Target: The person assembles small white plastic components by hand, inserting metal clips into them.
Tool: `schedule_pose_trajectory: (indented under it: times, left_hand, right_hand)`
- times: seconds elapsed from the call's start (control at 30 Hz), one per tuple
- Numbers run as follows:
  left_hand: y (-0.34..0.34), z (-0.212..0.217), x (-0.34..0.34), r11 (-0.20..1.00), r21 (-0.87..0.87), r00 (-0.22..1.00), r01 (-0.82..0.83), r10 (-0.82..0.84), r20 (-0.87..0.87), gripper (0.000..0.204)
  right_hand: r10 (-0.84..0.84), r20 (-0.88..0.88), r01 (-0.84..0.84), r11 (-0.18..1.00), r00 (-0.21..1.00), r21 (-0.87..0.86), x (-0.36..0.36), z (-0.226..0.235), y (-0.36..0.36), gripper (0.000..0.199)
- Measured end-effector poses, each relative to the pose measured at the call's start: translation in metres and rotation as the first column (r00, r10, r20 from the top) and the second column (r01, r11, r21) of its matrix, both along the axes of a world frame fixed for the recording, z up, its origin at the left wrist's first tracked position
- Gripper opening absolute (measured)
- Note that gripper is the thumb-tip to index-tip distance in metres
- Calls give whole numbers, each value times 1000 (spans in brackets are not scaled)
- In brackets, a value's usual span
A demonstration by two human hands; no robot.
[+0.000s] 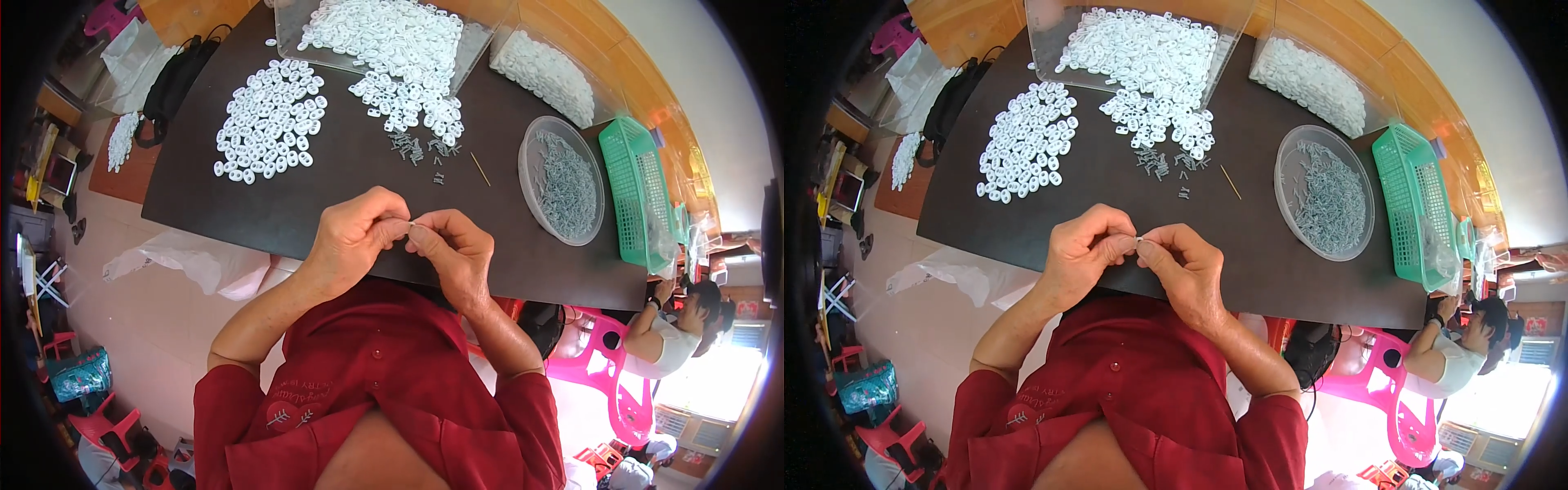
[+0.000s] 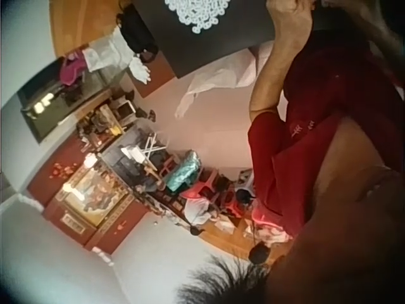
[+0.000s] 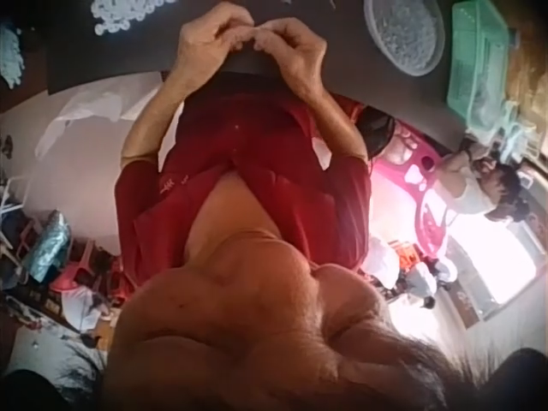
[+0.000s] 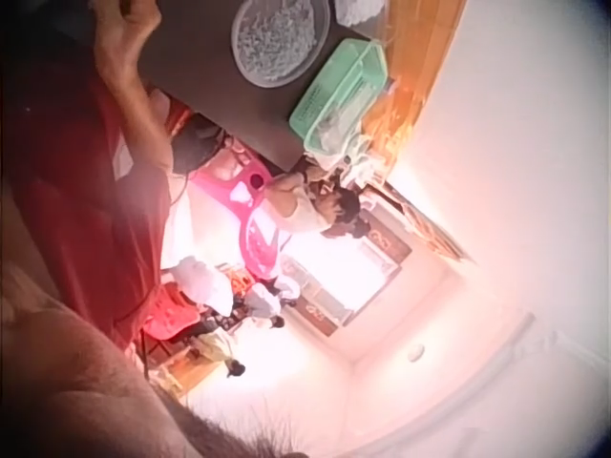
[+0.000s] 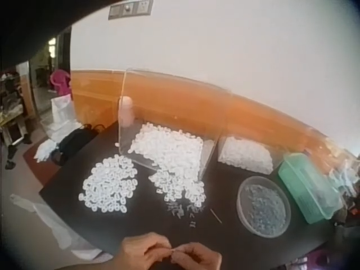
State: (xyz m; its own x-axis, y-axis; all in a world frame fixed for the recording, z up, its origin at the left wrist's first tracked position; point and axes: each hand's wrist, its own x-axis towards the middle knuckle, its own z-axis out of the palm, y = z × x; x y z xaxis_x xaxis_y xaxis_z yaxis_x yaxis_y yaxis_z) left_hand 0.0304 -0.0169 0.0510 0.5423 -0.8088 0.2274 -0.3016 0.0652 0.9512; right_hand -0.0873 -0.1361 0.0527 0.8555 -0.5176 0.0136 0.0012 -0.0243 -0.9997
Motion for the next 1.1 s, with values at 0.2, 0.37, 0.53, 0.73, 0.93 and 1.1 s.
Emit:
schedule_pose_trajectory:
  times: [0.2, 0.37, 0.53, 0.73, 0.93, 1.1]
  left_hand:
    - [-5, -19, -13, 964, -256, 712, -72, -130, -690, 14]
    - [-3, -32, -12, 956, -217, 706, -197, -15, -708, 13]
    - [-9, -33, 0, 969, -181, 711, -171, -6, -703, 13]
    - [-13, -43, 6, 972, -155, 722, -176, 20, -691, 12]
    - [-11, -45, 8, 985, -114, 745, -129, 20, -667, 12]
    - [-9, -47, 7, 984, -129, 749, -123, 7, -663, 11]
  right_hand:
    - [-157, 137, 138, 980, 978, 143, 3, -10, 21, 6]
    - [-17, 83, 36, 972, 996, -233, 5, -16, -2, 7]
    - [-264, 26, 197, 647, 964, -737, 26, -22, -70, 10]
    - [-221, -1, 123, 549, 975, -827, 31, -34, -89, 13]
    - [-152, -24, 45, 436, 988, -899, 46, -32, -80, 14]
    - [-138, -6, 58, 450, 990, -891, 43, -32, -81, 12]
